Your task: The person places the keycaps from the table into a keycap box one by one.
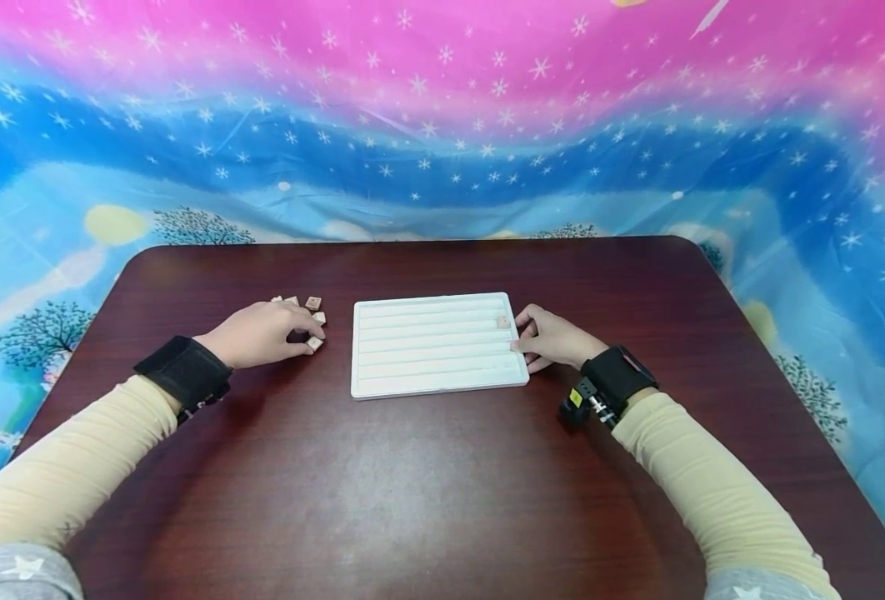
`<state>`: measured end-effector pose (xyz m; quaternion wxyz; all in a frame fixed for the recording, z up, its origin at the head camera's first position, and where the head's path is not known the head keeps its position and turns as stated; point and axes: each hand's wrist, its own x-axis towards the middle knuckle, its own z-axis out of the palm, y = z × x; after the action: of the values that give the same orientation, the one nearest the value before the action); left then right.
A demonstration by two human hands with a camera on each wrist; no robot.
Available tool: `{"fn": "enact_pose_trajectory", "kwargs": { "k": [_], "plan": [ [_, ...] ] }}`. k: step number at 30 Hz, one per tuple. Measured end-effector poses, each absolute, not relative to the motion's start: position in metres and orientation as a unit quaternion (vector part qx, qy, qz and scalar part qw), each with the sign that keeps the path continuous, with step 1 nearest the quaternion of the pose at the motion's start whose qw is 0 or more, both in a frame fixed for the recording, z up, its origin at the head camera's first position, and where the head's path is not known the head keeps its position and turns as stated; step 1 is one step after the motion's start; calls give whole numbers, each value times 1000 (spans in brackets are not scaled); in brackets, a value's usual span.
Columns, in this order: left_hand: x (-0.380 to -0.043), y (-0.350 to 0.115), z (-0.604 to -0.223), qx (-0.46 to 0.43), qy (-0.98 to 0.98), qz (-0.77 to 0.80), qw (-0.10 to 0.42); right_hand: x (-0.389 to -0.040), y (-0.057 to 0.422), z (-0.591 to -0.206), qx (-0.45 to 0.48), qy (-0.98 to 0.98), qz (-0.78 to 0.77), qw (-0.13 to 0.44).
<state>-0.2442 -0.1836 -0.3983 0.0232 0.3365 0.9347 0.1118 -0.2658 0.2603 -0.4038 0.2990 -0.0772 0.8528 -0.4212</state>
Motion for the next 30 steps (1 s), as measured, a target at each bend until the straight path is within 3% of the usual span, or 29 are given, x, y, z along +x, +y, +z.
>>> {"fn": "enact_pose_trajectory", "kwargs": {
  "k": [10,30],
  "plan": [
    [-238,-165,-402,296,939,176,-23,-262,263,-413,-73,852,-420,305],
    [-252,-121,-393,294,937,189,-21,-267,260,-404,-77,855,-416,300]
  ]
}}
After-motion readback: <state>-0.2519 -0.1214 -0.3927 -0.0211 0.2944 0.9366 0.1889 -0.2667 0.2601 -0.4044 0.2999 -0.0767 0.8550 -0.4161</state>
